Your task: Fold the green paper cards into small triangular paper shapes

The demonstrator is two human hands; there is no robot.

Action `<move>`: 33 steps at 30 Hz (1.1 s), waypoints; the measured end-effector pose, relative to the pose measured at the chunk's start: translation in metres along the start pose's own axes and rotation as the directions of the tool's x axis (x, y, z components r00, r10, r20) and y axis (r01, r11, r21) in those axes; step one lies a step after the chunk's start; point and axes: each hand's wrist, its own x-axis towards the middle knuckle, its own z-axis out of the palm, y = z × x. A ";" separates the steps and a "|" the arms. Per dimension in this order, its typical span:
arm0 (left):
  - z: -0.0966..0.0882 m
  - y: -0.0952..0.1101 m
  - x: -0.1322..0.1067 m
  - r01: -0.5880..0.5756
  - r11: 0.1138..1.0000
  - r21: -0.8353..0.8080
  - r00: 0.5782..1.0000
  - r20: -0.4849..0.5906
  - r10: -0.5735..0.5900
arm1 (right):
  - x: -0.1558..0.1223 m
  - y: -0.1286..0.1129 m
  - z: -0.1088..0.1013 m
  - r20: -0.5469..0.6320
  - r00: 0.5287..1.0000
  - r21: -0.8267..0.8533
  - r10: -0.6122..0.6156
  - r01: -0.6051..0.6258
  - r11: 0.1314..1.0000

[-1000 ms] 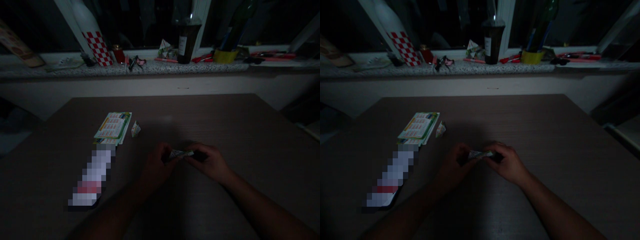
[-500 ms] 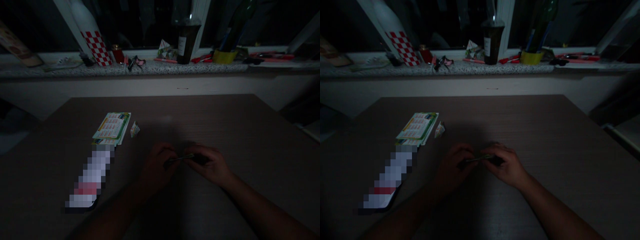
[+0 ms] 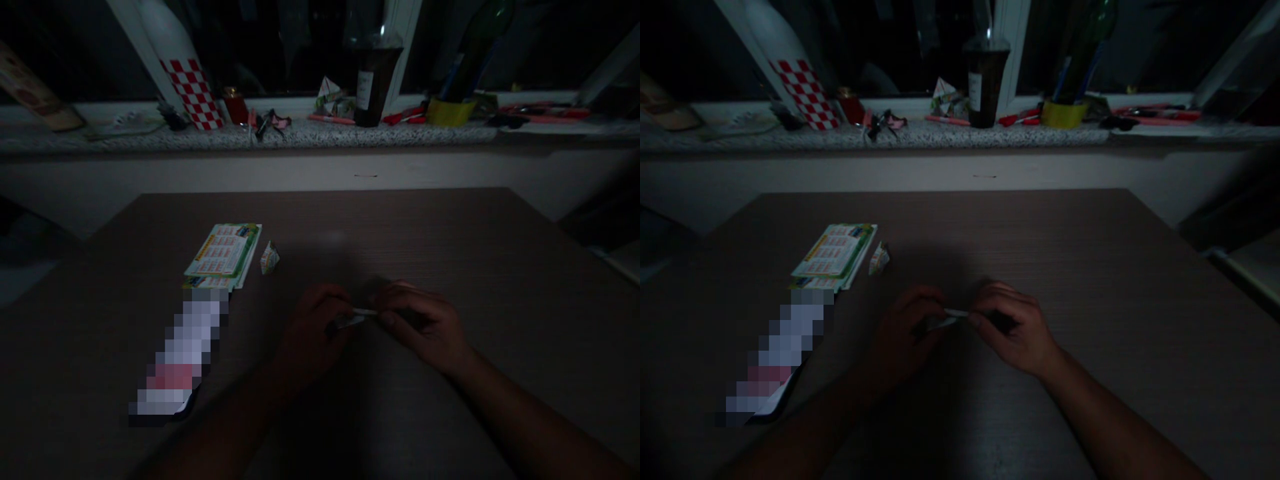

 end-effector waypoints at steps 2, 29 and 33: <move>-0.001 0.000 0.000 -0.032 0.999 0.036 0.999 0.007 0.031 | 0.000 0.000 0.000 0.010 1.000 0.023 0.025 -0.026 0.999; -0.007 0.010 0.005 -0.300 0.905 0.302 0.950 0.015 0.310 | -0.006 0.005 0.005 -0.151 0.987 -0.257 0.057 -0.095 0.962; -0.007 0.010 0.006 -0.322 0.903 0.286 0.945 0.042 0.324 | -0.007 0.006 0.006 -0.190 0.978 -0.268 0.088 -0.138 0.954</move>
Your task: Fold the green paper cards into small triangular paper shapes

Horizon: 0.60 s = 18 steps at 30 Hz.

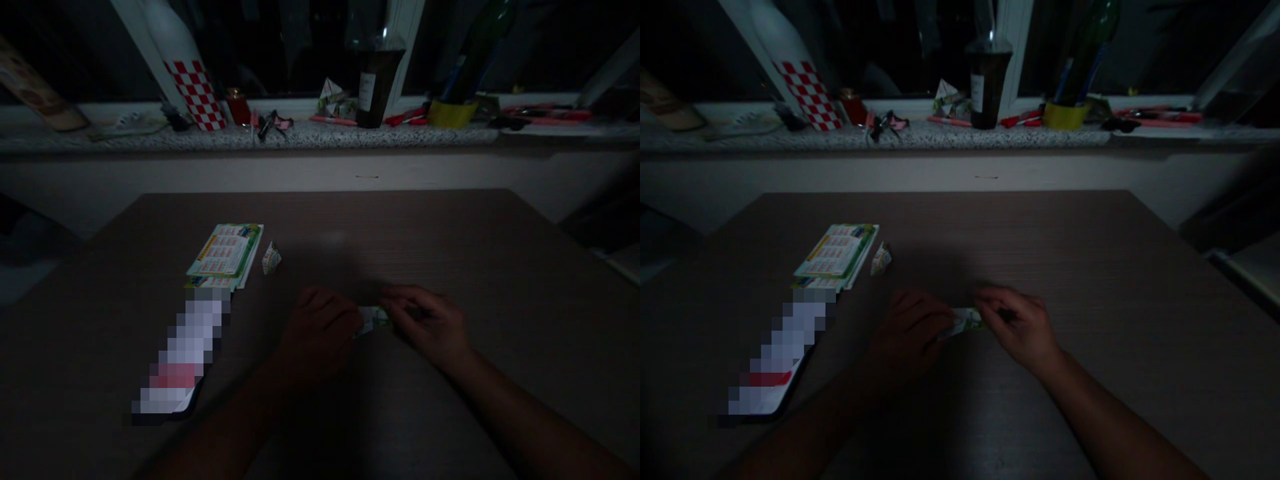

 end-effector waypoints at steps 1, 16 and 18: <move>0.000 0.000 0.000 0.007 1.000 -0.010 1.000 0.002 -0.007 | 0.000 0.000 0.000 -0.004 1.000 0.001 0.003 -0.003 1.000; 0.003 0.000 -0.004 0.552 0.808 -0.205 0.833 0.089 -0.547 | 0.004 -0.005 -0.009 0.079 0.957 0.039 -0.277 0.275 0.961; 0.003 0.002 -0.004 0.568 0.789 -0.234 0.821 0.099 -0.562 | 0.005 -0.005 -0.008 0.097 0.953 0.035 -0.289 0.287 0.957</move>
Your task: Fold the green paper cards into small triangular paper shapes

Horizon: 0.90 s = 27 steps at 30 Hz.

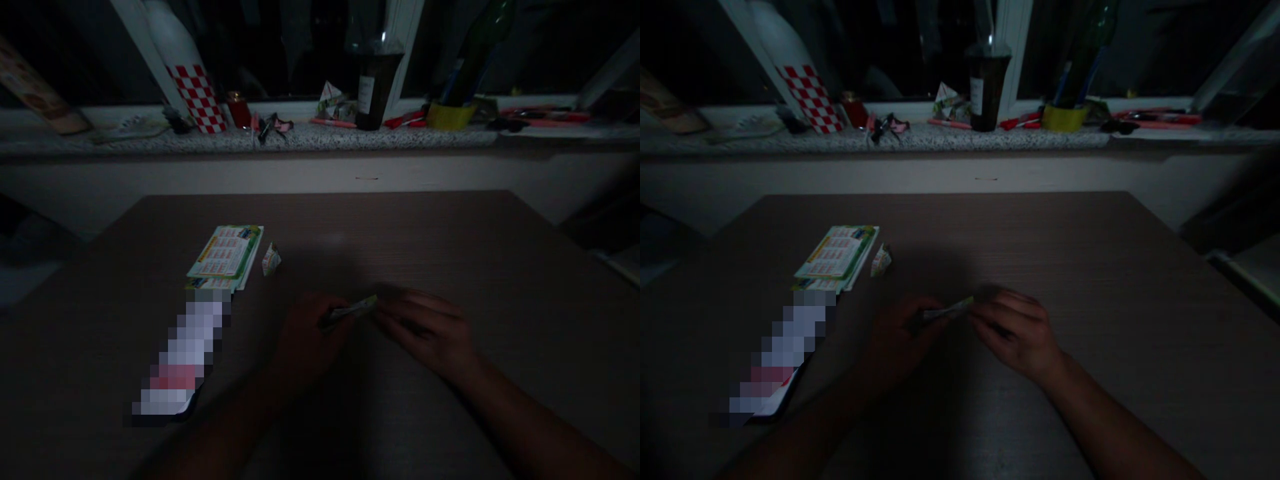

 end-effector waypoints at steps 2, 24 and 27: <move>0.000 0.001 -0.001 0.000 1.000 -0.010 1.000 0.016 0.000 | 0.000 0.001 0.001 0.004 1.000 -0.007 0.003 -0.003 1.000; -0.004 0.002 -0.002 -0.168 0.985 -0.041 0.986 0.004 0.168 | -0.005 0.000 0.004 0.130 0.954 0.105 0.271 -0.285 0.953; -0.004 0.003 -0.002 -0.167 0.985 -0.040 0.986 0.006 0.168 | -0.006 0.000 0.004 0.127 0.954 0.104 0.272 -0.286 0.953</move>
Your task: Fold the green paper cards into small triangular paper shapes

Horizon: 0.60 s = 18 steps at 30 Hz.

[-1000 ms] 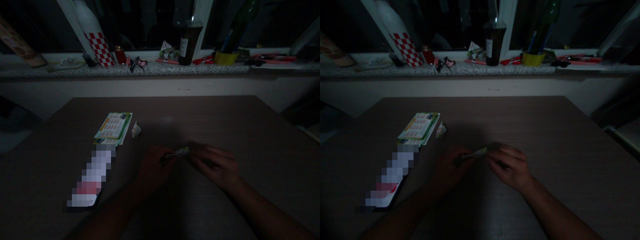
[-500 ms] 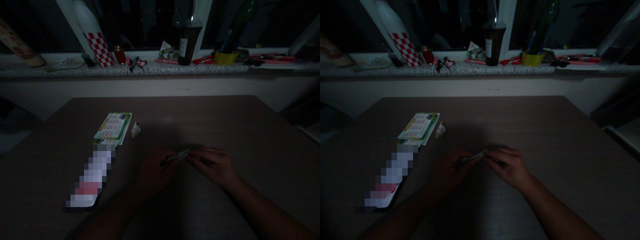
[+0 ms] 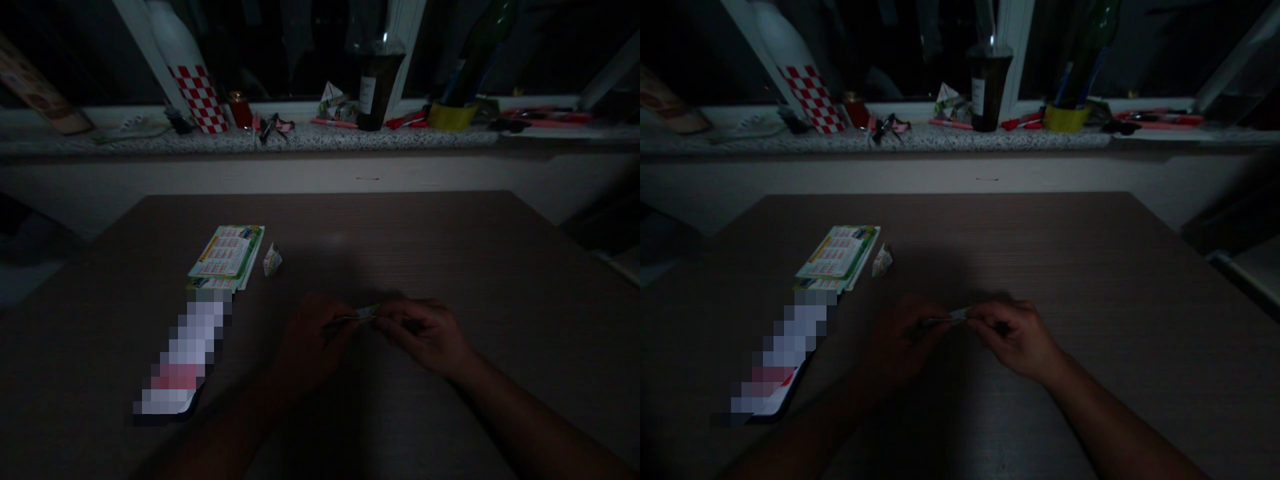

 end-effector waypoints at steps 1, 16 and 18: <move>0.000 0.000 0.000 0.007 1.000 0.000 1.000 0.004 -0.007 | 0.000 0.000 0.000 0.000 1.000 -0.001 0.000 0.000 1.000; 0.000 0.003 -0.001 0.125 0.989 -0.074 0.992 0.040 -0.122 | 0.000 -0.006 0.000 0.002 0.996 -0.008 -0.086 0.086 0.996; 0.000 0.002 -0.001 0.109 0.991 -0.071 0.993 0.045 -0.106 | 0.001 -0.007 0.000 -0.003 0.995 -0.021 -0.095 0.095 0.995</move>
